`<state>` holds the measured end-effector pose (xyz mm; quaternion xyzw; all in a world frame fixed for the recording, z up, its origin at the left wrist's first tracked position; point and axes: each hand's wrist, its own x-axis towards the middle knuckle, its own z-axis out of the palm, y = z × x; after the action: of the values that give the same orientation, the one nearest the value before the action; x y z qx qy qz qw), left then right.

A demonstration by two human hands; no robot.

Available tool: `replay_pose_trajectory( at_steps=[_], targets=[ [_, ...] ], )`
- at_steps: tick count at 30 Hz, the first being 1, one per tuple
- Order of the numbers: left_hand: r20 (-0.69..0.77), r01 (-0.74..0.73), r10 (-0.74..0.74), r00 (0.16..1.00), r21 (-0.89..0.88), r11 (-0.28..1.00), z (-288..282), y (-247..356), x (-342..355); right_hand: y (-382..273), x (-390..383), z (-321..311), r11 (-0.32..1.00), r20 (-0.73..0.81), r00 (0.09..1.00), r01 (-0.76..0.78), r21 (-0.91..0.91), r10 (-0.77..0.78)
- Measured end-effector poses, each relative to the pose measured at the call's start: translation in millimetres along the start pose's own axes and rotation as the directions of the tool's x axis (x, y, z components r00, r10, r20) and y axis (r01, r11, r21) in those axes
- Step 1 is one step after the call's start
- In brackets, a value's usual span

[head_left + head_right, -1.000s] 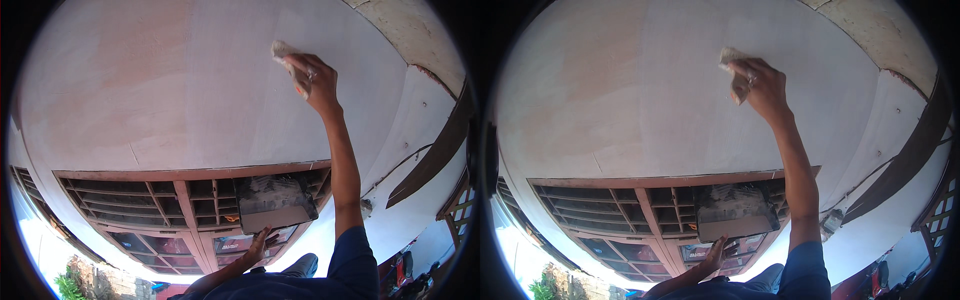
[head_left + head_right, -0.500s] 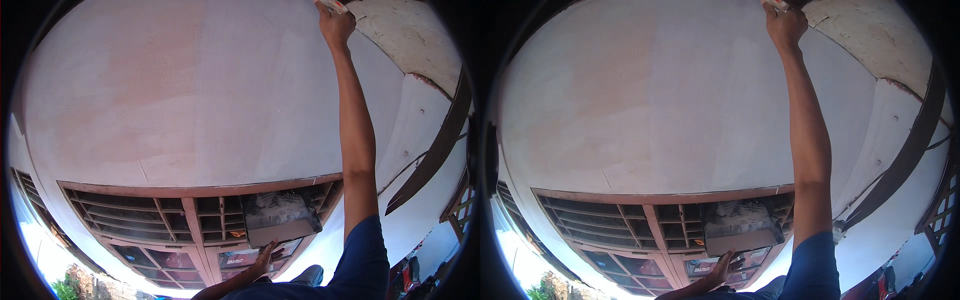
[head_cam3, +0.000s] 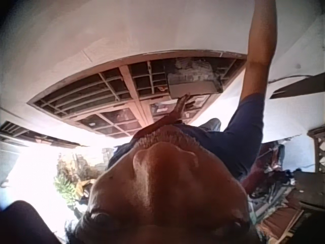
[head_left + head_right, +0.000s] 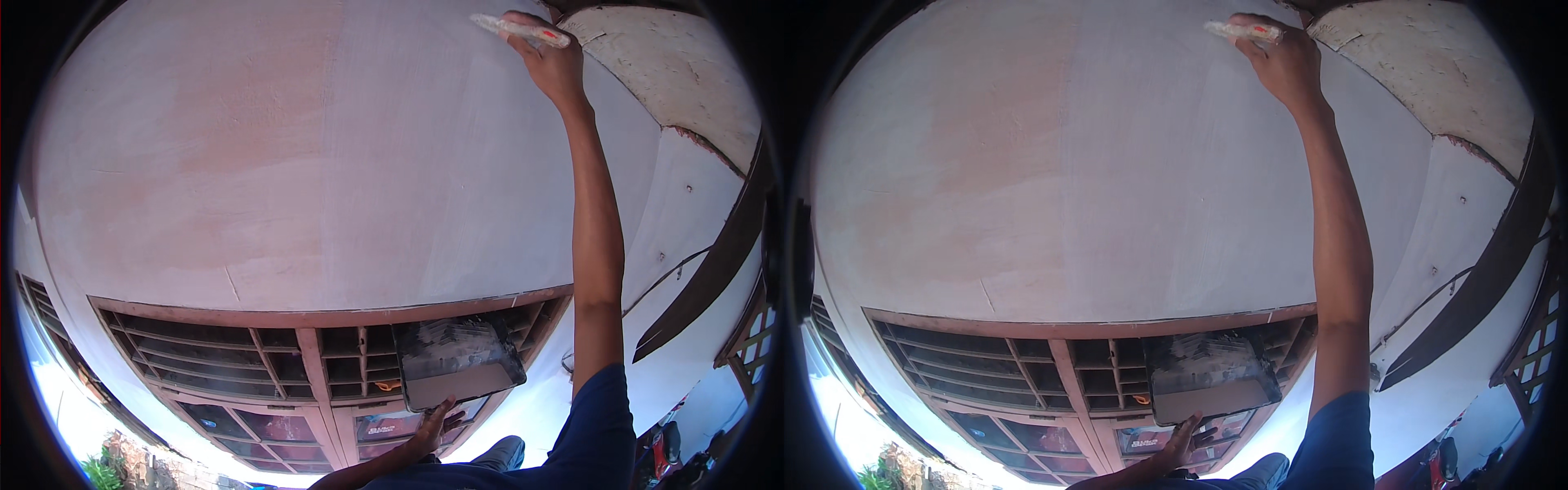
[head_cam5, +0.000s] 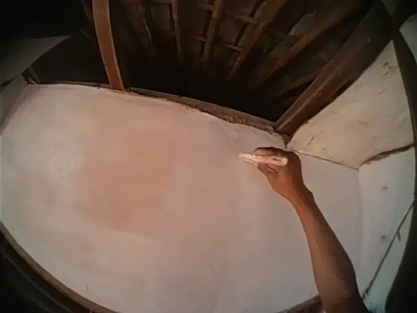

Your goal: The person uses a brush and a tray to apply white paint to a ceiling. They dip the brush into the tray and apply paint with upward strokes, moving the tray along the upper wall area.

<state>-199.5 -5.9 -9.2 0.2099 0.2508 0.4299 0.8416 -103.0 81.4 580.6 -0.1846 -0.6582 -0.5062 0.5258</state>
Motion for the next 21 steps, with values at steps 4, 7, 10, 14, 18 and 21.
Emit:
replay_pose_trajectory(
  at_steps=[4, 7, 10, 14, 18, 21],
  targets=[
    [0.066, 0.0, -0.004, 0.998, 0.049, 0.999, 3.8, 0.8, -5.2, 26.4, 67.1, 5.2, 0.982, -0.215, 0.959, 0.169, -0.089, -0.185],
    [0.079, -0.01, 0.006, 0.997, 0.057, 0.998, 3.5, -1.6, -0.8, 36.3, 83.4, 12.6, 0.98, -0.132, 0.981, 0.119, -0.161, -0.14],
    [0.101, 0.005, -0.012, 0.995, 0.068, 0.998, 7.4, 1.8, -6.9, 18.7, 51.7, 16.2, 0.94, 0.058, 0.997, -0.025, -0.339, 0.048],
    [0.073, -0.006, 0.001, 0.997, 0.076, 0.997, 1.5, 1.7, -6.4, -20.7, -23.3, 6.2, 0.988, 0.158, 0.984, 0.103, -0.114, -0.084],
    [0.1, -0.027, 0.02, 0.995, 0.07, 0.997, 5.6, 9.3, -11.9, -26.6, -22.9, -5.7, 1.0, 0.143, 0.99, -0.003, -0.006, 0.004],
    [0.082, -0.014, 0.008, 0.997, 0.076, 0.997, 6.7, 5.0, -9.4, 24.4, 27.7, -0.5, 0.964, -0.036, 0.999, 0.026, -0.265, -0.037]
  ],
)
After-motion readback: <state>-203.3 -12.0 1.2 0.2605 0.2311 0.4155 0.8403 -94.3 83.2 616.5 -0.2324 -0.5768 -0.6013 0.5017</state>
